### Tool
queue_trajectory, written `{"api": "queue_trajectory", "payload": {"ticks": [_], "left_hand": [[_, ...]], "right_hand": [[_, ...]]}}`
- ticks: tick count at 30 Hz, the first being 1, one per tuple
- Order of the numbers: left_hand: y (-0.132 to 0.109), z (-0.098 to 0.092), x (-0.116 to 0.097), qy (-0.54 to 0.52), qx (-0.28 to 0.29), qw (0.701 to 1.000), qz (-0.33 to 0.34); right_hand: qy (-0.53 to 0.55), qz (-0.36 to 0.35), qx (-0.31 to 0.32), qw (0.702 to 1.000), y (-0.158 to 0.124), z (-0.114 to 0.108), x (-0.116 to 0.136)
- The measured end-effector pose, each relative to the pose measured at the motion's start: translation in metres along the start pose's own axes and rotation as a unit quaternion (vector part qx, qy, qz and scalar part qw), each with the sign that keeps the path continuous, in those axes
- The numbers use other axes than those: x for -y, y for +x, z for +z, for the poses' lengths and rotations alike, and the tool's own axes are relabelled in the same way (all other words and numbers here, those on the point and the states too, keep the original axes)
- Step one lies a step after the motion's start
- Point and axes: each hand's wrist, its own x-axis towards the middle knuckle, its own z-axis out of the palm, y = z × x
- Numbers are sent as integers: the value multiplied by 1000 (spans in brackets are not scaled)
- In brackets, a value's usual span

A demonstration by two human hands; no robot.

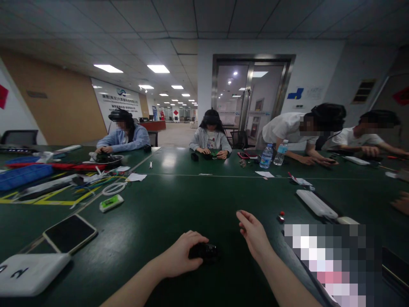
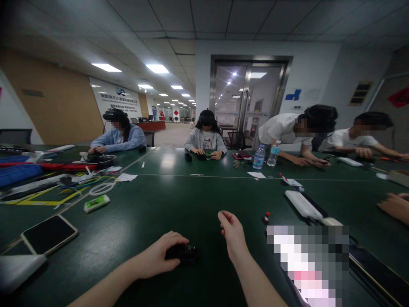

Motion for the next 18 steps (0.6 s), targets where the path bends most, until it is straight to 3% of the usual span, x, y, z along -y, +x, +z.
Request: {"api": "queue_trajectory", "payload": {"ticks": [5,11,18], "left_hand": [[0,0,1,-6,-7,1000,0],[-1,1,5,-11,1,1000,-2],[-1,-2,-1,-14,7,1000,-10]], "right_hand": [[-27,-27,11,999,6,-4,-8],[13,29,12,999,0,-4,0],[48,42,4,998,0,-3,-2]]}}
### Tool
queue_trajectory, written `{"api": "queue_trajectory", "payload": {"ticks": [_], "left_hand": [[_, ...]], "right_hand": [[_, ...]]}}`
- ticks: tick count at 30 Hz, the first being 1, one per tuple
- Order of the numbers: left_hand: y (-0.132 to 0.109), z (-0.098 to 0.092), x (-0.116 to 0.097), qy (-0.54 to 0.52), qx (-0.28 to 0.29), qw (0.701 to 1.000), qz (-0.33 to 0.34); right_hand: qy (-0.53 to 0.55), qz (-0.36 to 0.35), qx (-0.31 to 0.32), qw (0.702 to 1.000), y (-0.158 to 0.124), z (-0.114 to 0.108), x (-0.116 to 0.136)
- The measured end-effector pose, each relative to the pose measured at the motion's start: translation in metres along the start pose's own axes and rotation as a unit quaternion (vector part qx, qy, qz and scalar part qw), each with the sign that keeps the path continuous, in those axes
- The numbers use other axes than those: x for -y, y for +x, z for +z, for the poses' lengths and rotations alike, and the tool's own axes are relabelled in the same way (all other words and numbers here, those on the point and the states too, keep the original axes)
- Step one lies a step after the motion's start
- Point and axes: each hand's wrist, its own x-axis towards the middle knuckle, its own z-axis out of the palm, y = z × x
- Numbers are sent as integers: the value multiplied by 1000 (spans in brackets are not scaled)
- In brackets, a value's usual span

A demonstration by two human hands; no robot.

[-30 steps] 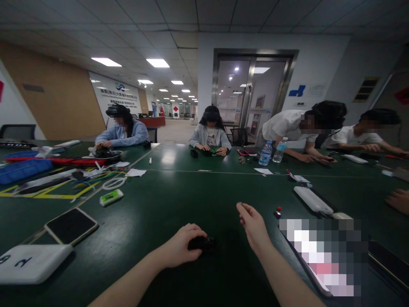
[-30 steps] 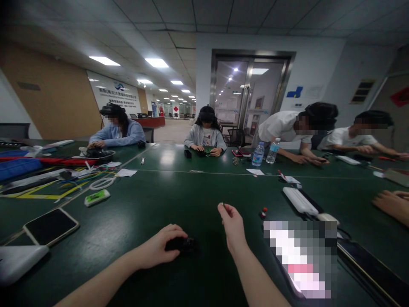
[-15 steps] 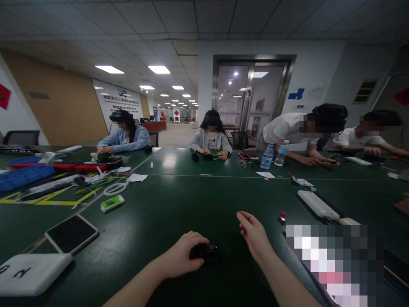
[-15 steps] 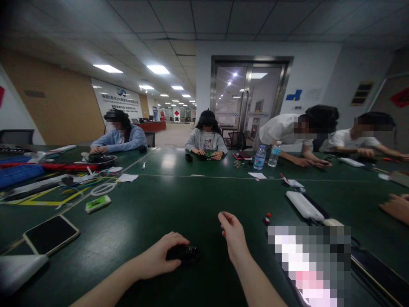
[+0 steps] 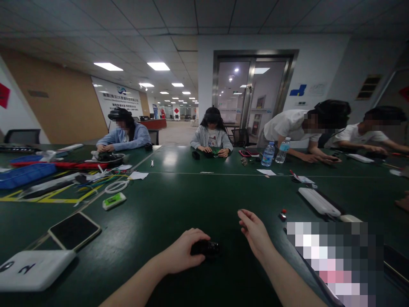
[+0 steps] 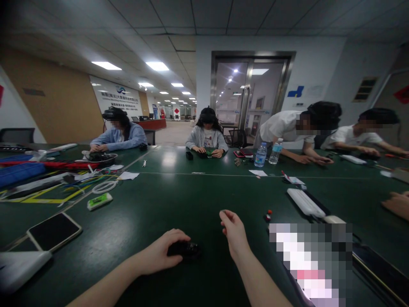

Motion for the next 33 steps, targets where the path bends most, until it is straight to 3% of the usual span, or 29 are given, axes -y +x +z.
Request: {"api": "queue_trajectory", "payload": {"ticks": [7,15,20,25,29,33], "left_hand": [[0,0,4,-21,0,1000,-1],[-1,1,6,-18,-9,1000,1],[0,2,6,-7,-16,1000,12],[0,1,3,5,-21,999,24],[1,2,3,6,-26,999,38],[1,3,5,13,-28,999,42]], "right_hand": [[-9,12,-35,999,-2,7,-1],[-109,-56,3,993,-14,9,7],[-155,-116,73,978,-19,15,7],[-268,-177,189,928,-40,29,14],[-340,-192,248,886,-56,37,19],[-353,-188,281,873,-60,38,18]]}}
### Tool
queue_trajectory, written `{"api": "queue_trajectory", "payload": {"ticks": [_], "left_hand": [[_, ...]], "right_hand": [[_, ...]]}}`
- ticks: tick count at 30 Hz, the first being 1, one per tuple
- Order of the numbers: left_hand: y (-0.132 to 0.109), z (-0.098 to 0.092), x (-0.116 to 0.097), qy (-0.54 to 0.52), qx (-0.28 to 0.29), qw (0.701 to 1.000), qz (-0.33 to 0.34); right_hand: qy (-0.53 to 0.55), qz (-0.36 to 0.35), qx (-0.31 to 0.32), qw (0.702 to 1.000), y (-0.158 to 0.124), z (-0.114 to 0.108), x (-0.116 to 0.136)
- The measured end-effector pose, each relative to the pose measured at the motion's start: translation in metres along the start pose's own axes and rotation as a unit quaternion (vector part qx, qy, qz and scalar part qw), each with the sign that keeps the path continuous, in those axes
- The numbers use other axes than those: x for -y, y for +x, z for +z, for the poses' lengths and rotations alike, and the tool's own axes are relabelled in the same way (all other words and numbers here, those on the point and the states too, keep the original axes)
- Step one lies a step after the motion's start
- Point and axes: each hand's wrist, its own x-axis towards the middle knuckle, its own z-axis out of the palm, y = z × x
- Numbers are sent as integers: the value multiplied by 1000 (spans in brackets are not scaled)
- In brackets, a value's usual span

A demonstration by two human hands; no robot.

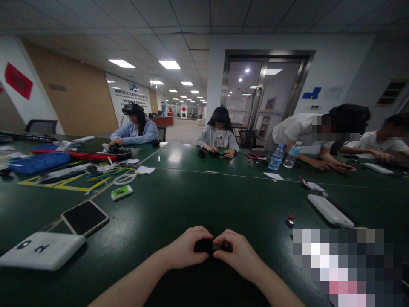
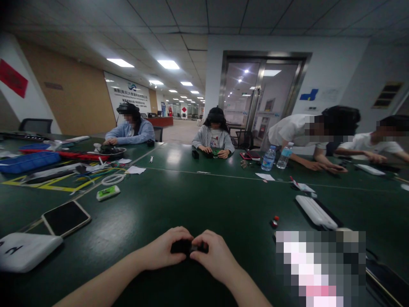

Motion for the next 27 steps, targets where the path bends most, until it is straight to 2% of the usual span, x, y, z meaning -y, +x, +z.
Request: {"api": "queue_trajectory", "payload": {"ticks": [17,27], "left_hand": [[-2,-1,-2,-2,-8,1000,-18],[-1,1,2,3,-7,1000,22]], "right_hand": [[-35,-6,30,999,-1,-3,0],[-27,2,32,999,-1,-3,2]]}}
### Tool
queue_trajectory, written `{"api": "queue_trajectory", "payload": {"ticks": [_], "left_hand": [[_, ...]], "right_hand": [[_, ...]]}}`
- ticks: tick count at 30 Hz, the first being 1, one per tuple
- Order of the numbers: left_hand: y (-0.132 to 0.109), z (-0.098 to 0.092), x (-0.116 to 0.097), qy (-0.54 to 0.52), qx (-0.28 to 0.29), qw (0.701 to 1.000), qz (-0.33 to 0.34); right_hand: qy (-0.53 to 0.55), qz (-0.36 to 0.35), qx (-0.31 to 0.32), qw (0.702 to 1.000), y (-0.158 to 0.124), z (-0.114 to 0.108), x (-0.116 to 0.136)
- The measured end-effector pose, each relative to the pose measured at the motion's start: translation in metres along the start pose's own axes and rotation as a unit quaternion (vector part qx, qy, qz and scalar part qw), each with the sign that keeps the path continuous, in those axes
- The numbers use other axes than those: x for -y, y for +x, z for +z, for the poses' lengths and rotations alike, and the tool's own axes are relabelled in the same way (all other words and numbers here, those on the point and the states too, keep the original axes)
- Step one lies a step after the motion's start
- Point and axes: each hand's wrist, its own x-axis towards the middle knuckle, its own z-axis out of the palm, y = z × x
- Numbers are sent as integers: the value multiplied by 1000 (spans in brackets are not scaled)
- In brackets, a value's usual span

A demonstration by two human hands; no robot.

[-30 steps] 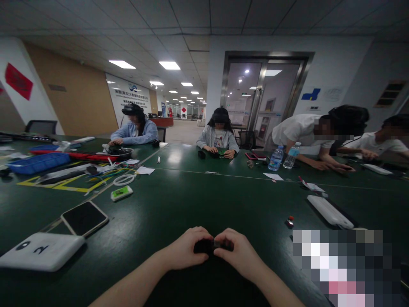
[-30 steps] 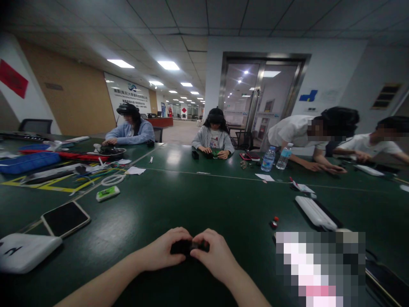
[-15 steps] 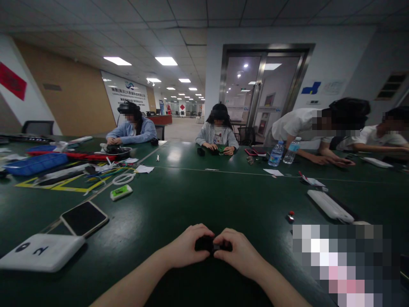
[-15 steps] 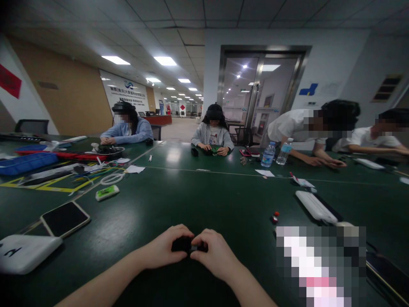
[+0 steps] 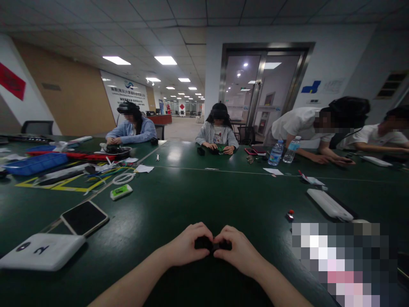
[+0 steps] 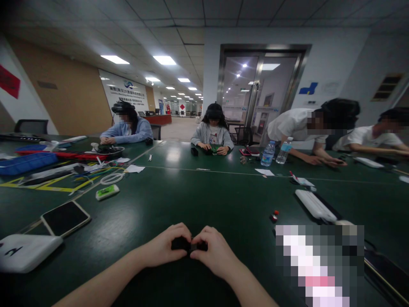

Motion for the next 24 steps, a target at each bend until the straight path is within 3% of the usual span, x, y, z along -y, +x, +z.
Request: {"api": "queue_trajectory", "payload": {"ticks": [7,14,20,24], "left_hand": [[0,3,6,-3,16,1000,16],[-1,-5,4,78,42,996,25],[-13,-41,36,106,8,992,-70],[-32,-74,73,154,-95,969,-166]], "right_hand": [[5,3,-4,1000,0,3,-2],[38,5,-1,999,2,-3,-9],[97,40,-30,994,9,-11,-29],[95,39,-54,993,13,-11,-43]]}}
